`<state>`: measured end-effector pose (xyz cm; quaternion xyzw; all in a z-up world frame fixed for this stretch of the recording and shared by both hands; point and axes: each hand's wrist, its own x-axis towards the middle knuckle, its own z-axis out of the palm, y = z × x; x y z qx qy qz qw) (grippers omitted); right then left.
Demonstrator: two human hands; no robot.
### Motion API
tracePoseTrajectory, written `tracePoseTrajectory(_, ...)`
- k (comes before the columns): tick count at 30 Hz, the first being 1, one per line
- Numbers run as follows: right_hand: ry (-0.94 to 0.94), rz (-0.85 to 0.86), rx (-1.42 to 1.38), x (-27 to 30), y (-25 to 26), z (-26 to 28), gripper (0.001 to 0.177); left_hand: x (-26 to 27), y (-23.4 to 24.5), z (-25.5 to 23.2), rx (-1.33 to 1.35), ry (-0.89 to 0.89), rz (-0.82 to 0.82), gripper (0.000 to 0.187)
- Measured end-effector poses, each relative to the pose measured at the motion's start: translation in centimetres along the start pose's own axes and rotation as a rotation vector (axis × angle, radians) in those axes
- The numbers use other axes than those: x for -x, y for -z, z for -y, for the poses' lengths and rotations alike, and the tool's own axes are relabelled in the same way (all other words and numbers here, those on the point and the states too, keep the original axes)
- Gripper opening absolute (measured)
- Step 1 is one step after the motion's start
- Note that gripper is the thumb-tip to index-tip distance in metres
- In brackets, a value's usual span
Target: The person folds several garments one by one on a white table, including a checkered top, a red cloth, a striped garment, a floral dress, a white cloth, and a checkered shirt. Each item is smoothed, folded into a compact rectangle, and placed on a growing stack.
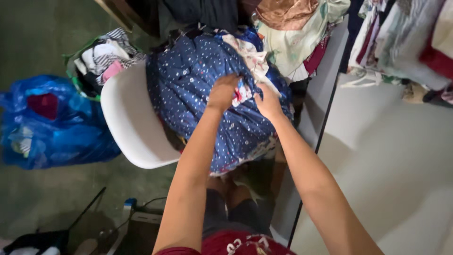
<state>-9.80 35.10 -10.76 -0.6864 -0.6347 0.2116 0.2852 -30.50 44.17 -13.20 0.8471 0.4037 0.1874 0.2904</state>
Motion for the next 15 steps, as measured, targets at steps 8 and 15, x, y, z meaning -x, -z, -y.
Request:
tracePoseTrajectory(8,-0.261,0.248,0.520,-0.1,2.3,2.7,0.064,-8.6,-2.2,0.3,-0.582,-0.404,0.388,0.044)
tracePoseTrajectory(15,0.026,0.003,0.436,6.2,5.8,4.1,0.016,-6.6,4.4,2.6,-0.441,-0.704,0.061,0.058)
